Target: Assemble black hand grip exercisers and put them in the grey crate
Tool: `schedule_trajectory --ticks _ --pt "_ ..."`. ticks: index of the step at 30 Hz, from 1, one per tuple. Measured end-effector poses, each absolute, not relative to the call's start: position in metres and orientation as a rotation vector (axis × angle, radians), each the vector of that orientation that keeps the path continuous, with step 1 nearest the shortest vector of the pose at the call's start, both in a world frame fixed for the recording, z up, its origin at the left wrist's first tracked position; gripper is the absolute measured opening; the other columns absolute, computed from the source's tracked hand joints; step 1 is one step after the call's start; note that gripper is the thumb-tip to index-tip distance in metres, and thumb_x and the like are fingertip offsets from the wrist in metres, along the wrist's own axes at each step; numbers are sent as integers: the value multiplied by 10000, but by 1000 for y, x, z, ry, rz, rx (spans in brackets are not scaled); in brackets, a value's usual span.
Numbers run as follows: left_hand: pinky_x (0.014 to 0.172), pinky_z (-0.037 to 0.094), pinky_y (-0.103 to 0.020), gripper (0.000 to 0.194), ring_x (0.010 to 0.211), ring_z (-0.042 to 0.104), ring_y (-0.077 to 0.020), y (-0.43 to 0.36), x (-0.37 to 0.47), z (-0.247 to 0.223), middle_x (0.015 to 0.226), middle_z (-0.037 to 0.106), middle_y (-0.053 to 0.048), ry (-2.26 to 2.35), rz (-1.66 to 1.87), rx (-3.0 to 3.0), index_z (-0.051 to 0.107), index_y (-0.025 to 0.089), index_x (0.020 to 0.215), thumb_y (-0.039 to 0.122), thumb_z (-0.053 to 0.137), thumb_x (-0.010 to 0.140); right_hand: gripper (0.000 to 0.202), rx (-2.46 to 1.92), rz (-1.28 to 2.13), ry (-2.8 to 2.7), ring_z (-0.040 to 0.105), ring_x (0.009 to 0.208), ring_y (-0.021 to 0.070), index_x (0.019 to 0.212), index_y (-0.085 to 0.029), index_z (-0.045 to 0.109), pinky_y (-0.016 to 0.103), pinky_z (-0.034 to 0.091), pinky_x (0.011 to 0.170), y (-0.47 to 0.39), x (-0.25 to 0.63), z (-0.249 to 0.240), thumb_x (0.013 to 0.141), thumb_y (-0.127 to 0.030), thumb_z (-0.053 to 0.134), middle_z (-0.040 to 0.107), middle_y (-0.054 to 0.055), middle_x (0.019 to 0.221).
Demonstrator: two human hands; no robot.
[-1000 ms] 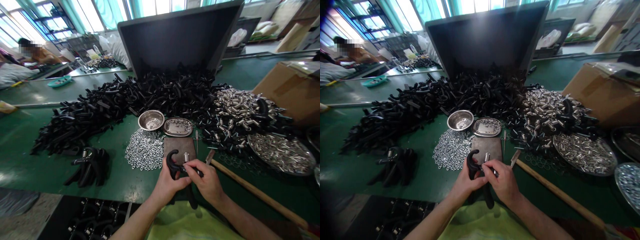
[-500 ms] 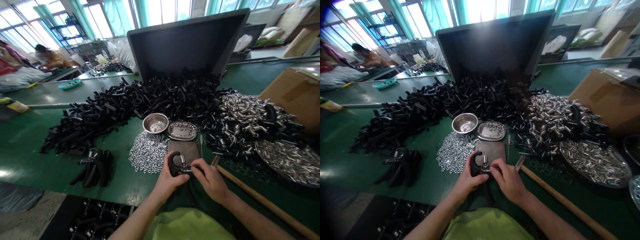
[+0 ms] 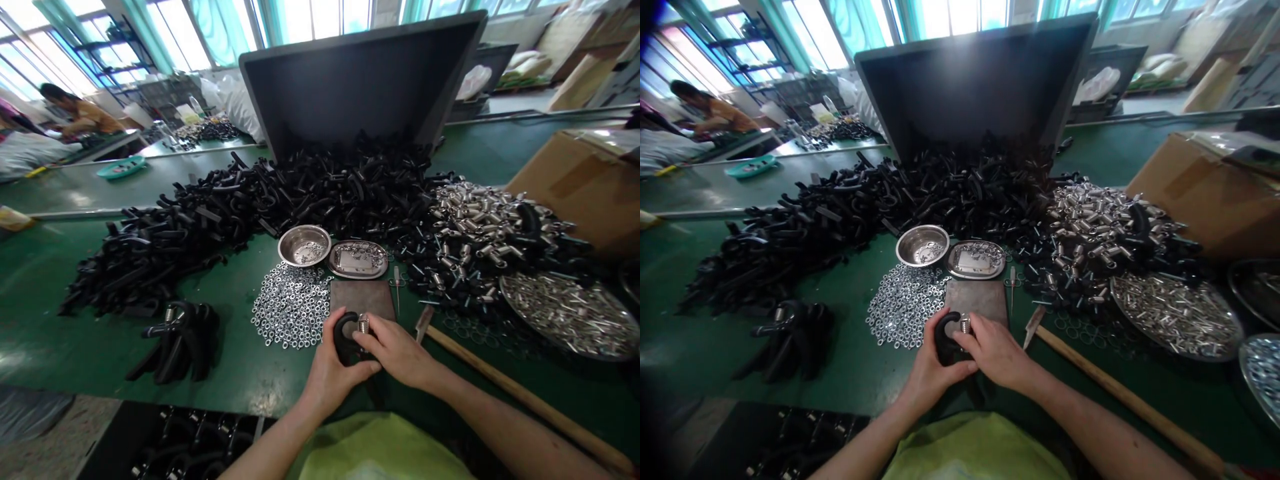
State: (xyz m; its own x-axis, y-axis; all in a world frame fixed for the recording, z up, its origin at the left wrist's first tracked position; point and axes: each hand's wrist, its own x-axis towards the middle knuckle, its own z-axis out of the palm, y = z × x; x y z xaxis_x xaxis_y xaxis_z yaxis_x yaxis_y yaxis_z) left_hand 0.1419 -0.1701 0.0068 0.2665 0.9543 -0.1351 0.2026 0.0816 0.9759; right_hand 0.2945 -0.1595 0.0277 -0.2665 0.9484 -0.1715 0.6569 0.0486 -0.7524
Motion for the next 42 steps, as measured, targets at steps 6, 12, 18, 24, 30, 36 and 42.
schedule_trajectory --ticks 6,12,18,24,30,36,42 --pt "938 441 -369 800 1055 572 -218 -169 142 4 1157 578 -52 1143 729 1544 343 225 1284 181 744 593 243 -1714 995 -2140 609 813 210 929 -148 504 298 379 682 -161 294 29 934 -325 338 642 100 879" --pt "899 452 -350 784 992 593 -199 -145 156 -6 1128 594 -40 1127 679 1482 326 235 1286 181 734 619 294 -1838 940 -2135 633 830 219 931 -153 544 289 388 686 -143 305 16 931 -371 347 672 106 885" --pt "967 393 -416 550 1112 502 -254 -108 156 -20 1156 557 -95 1272 710 1824 546 184 1139 207 748 628 294 -1904 721 -2381 642 839 229 842 -200 635 282 389 671 -104 329 10 896 -399 426 698 72 877" --pt "855 450 -350 151 946 559 -204 -38 132 -6 952 614 -66 1407 841 2150 638 182 939 171 585 798 211 -1848 481 -2332 617 910 193 888 -227 682 256 396 733 -30 330 15 867 -266 476 693 31 967" --pt "824 450 -303 176 891 596 -211 54 111 12 894 647 -97 1729 528 2252 695 145 842 137 524 804 231 -1836 350 -2296 596 936 193 939 -222 692 257 397 763 31 300 18 869 -271 477 674 54 986" --pt "859 433 -301 191 964 599 -233 98 120 -4 1018 663 -114 1715 410 2223 702 151 887 126 561 760 209 -1859 291 -2289 602 906 188 916 -226 692 249 399 735 46 293 14 858 -264 496 673 51 954" --pt "862 431 -318 144 971 611 -252 107 129 -6 953 682 -145 1759 415 2075 672 129 839 129 552 760 241 -1843 267 -2301 593 917 188 961 -214 674 265 404 780 44 297 12 889 -280 454 666 55 971"
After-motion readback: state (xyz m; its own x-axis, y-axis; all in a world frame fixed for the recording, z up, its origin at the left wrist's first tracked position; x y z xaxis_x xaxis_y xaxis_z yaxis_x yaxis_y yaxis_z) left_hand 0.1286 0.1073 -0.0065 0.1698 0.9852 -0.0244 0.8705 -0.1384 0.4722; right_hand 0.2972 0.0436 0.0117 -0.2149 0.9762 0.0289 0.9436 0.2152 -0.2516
